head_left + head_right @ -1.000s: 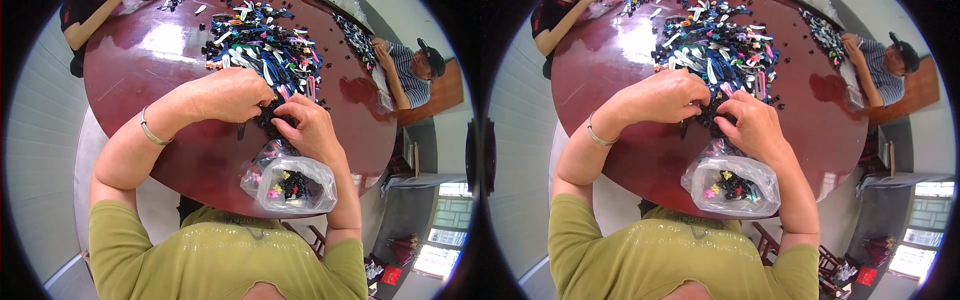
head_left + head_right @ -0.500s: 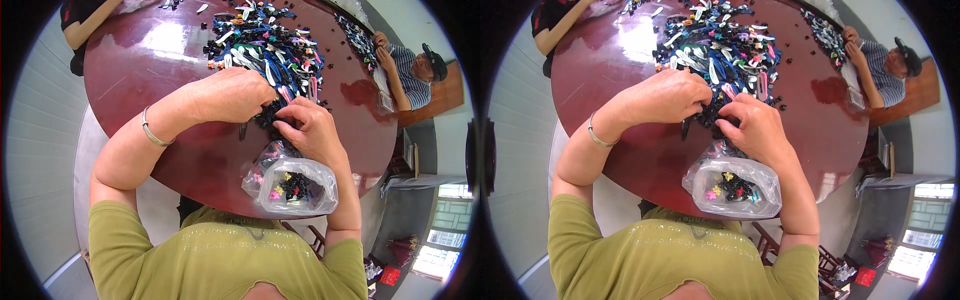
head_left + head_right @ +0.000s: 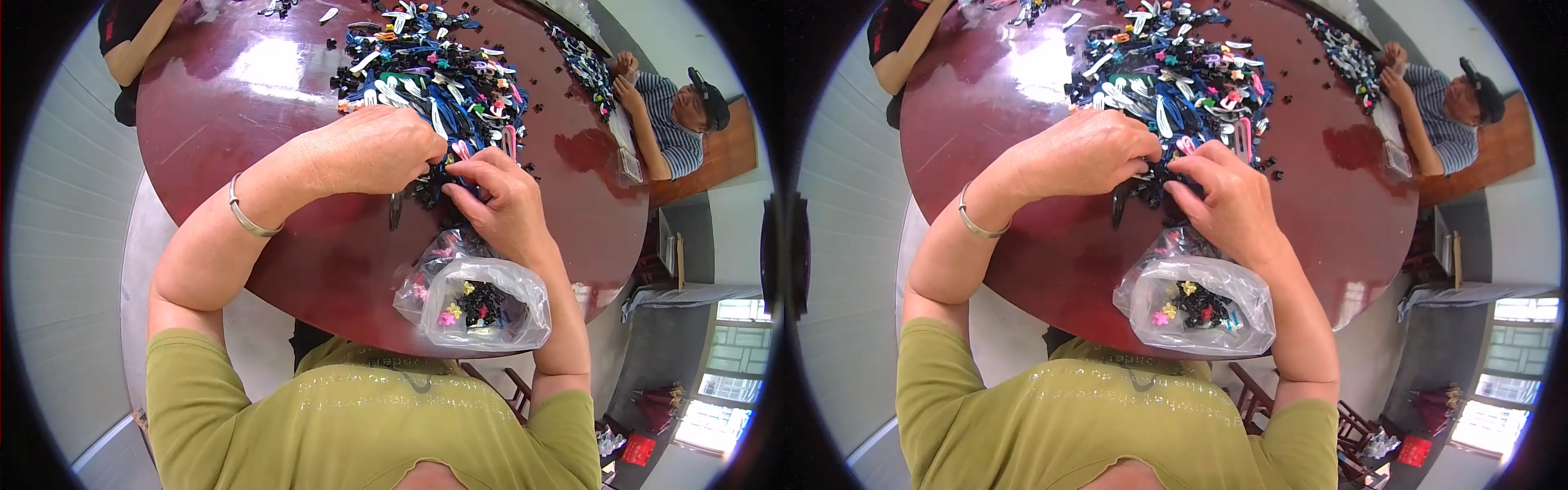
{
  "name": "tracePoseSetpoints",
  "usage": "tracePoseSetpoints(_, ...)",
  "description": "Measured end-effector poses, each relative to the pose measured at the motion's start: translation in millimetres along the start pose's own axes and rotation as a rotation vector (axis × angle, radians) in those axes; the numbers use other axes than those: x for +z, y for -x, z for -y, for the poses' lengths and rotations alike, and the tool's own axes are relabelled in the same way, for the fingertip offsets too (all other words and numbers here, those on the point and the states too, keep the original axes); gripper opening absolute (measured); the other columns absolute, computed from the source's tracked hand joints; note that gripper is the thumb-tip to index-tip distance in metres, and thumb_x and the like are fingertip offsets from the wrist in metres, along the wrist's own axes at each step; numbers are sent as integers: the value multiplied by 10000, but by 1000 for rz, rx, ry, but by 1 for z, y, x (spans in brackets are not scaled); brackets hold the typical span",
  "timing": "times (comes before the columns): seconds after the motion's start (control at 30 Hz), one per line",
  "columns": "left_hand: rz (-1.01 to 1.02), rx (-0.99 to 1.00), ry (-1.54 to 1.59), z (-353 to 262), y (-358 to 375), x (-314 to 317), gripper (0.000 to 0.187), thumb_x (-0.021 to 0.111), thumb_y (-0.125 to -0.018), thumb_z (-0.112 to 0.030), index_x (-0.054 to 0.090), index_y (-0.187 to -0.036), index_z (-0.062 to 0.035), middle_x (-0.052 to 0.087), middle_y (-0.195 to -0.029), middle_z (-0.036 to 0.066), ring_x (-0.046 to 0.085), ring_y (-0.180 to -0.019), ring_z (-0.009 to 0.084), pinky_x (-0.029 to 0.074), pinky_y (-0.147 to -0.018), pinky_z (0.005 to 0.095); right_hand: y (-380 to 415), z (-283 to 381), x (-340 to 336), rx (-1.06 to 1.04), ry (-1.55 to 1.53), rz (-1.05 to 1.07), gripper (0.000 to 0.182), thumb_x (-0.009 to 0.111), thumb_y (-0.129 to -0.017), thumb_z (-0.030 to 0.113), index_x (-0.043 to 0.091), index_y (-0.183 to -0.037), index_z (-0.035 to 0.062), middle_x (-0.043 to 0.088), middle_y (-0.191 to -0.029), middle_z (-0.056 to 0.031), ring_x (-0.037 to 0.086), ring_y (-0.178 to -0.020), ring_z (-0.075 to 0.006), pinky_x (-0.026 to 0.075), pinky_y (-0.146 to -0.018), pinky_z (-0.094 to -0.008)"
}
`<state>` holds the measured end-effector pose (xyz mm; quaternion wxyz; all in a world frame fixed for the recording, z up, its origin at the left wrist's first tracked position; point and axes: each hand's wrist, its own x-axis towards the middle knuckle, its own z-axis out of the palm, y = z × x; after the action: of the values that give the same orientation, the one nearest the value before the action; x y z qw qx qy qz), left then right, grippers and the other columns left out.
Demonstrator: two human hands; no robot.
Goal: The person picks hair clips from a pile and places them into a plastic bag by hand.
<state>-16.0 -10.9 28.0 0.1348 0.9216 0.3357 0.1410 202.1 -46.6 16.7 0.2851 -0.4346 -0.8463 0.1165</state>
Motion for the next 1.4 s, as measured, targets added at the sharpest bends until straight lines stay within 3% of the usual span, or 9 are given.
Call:
tracePoseSetpoints(0.17,34,-9,7,-1,0,1,116,622,-850,-92,679,-928,-27,686,-851,143,670,-837,346,535,-728,448,2,-7,6,-40,20,0,128,747,-774,108,710,-893,77,642,-858,-67,655,-718,-249,522,-631,-351)
tracePoseSetpoints(0.37,-40,26,21,4,1,2,126,611,-856,-90,687,-935,-28,691,-868,149,672,-845,345,532,-728,451,-1,-3,-3,106,-125,6,128,743,-771,79,721,-897,83,643,-870,-73,651,-708,-245,520,-635,-338)
tracePoseSetpoints(0.7,-17,33,137,4,-1,7,128,588,-850,-61,694,-916,-32,689,-802,160,675,-800,348,523,-713,447,2,-7,8,-81,2,-3,161,767,-761,90,724,-915,70,636,-884,-72,653,-737,-249,529,-642,-355)
tracePoseSetpoints(0.8,-37,47,137,5,0,8,131,584,-853,-59,694,-918,-36,690,-808,162,676,-802,348,522,-703,450,2,-3,1,103,-186,37,139,756,-774,69,724,-907,49,637,-874,-53,628,-659,-171,502,-577,-301)
tracePoseSetpoints(1.0,-18,22,102,1,0,4,128,581,-854,-51,690,-916,-23,690,-812,167,677,-806,349,526,-705,447,2,-8,-2,97,-280,27,123,739,-780,37,719,-899,19,632,-857,-22,513,-591,-50,419,-527,-221)
tracePoseSetpoints(1.2,24,58,253,0,-2,6,132,585,-855,-35,696,-921,-14,692,-831,170,675,-805,349,531,-736,431,3,3,-35,137,-570,40,102,715,-763,-15,690,-861,-27,614,-844,-26,519,-672,-54,403,-597,-215)
tracePoseSetpoints(1.23,12,73,280,-2,-1,5,131,587,-855,-36,697,-922,-12,692,-835,170,674,-807,348,532,-742,428,4,5,-44,115,-693,38,136,719,-691,-35,679,-821,-36,610,-838,-48,534,-698,-86,392,-626,-218)
tracePoseSetpoints(1.3,-24,89,284,-2,0,4,131,590,-859,-42,698,-925,-10,693,-845,170,673,-815,347,532,-753,422,11,7,-64,-53,-782,112,177,728,-613,-24,696,-787,-25,616,-821,-73,542,-677,-106,391,-599,-233)
tracePoseSetpoints(1.4,-72,63,201,2,-1,4,134,592,-867,-57,699,-933,-10,694,-863,168,672,-835,345,532,-761,419,16,14,-82,-98,-864,333,188,735,-583,-12,728,-771,-4,628,-801,-70,535,-640,-98,376,-551,-236)
